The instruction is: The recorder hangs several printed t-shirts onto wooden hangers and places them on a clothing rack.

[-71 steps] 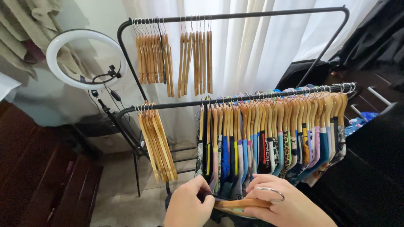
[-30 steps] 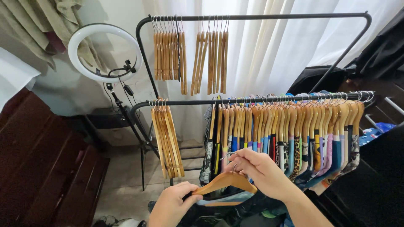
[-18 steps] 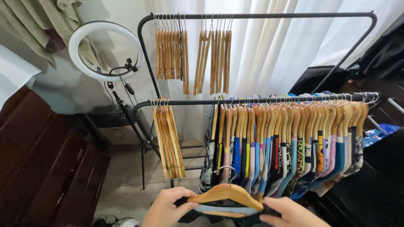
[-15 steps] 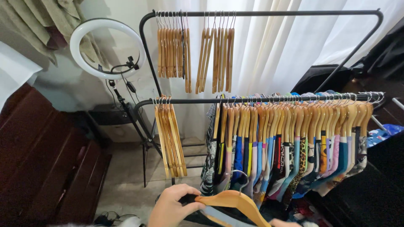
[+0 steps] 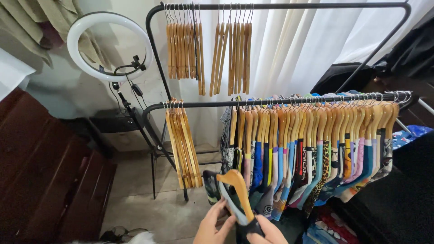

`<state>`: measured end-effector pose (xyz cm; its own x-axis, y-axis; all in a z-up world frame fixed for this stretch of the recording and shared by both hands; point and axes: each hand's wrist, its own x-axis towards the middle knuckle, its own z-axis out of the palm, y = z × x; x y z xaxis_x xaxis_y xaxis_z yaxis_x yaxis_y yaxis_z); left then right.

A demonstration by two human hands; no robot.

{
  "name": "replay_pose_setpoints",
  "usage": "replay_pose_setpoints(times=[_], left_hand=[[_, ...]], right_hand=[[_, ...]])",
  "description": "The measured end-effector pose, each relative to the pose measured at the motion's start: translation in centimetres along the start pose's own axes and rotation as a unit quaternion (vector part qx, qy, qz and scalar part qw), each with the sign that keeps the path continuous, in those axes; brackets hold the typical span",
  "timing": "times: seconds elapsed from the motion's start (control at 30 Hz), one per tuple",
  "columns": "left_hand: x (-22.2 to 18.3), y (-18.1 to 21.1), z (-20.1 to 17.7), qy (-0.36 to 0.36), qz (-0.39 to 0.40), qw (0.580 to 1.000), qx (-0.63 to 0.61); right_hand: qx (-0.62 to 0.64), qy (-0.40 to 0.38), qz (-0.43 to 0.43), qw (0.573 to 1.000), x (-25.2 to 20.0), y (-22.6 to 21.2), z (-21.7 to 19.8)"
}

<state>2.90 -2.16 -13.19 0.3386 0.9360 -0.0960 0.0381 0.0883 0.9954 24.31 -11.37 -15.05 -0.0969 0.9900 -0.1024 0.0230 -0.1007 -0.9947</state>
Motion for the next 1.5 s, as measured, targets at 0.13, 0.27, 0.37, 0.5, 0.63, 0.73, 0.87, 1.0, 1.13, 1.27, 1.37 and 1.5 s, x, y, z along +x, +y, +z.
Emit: replay_pose_setpoints(times=[0.13,0.27,0.37,0.5,0.63,0.73,0.87,1.0,1.13,1.27,1.37,1.5], left_hand=[[-0.2,-0.6,0.9,-0.048,0.075,0.996,0.012],[0.7,-4.3,1.7,-0.046,0.181,0.982,0.018],[0.4,-1.9,1.2,-0.066,0.108,0.988,-0.092],[0.3,0.4,0.0,-0.035,0.132,0.990,-0.015],[0.9,1.5,-0.3,-0.006,-0.008,0.998,0.061],[1.2,2.0,-0.3,0.019,-0.027,0.994,0.103],[2.4,-5.1,-0.4,0.037,-0.010,0.974,0.222],[2.0,-5.2,-0.7,0.004,-0.059,0.978,0.199],[1.9,-6.8,-0.7,0.010,-0.027,0.974,0.225],[1.6,-8.1,0.1,0.004,-0.035,0.969,0.245],[1.4,-10.8,1.1,-0.028,0.058,0.968,0.241],[0.8,-6.5,4.7,-0.116,0.009,0.970,0.215]], right_hand=[[-0.012,0.061,-0.006,0.998,6.1,-8.3,2.1],[-0.004,0.140,0.057,0.989,10.1,-13.9,3.8],[0.007,0.156,0.025,0.987,13.4,-14.3,4.1],[-0.048,0.164,-0.035,0.985,17.2,-14.8,5.1],[-0.003,0.198,-0.029,0.980,20.7,-14.3,6.3],[-0.042,0.222,-0.032,0.974,23.4,-11.9,6.1],[-0.209,0.273,-0.095,0.934,26.0,-7.2,5.3],[-0.206,0.294,-0.073,0.930,25.4,-6.6,5.7],[-0.220,0.306,-0.029,0.926,23.6,-6.4,5.3],[-0.177,0.240,-0.051,0.953,17.8,-8.2,4.9],[-0.097,0.182,-0.092,0.974,11.3,-6.3,2.9],[-0.131,0.238,-0.015,0.962,3.0,-1.7,-1.4]])
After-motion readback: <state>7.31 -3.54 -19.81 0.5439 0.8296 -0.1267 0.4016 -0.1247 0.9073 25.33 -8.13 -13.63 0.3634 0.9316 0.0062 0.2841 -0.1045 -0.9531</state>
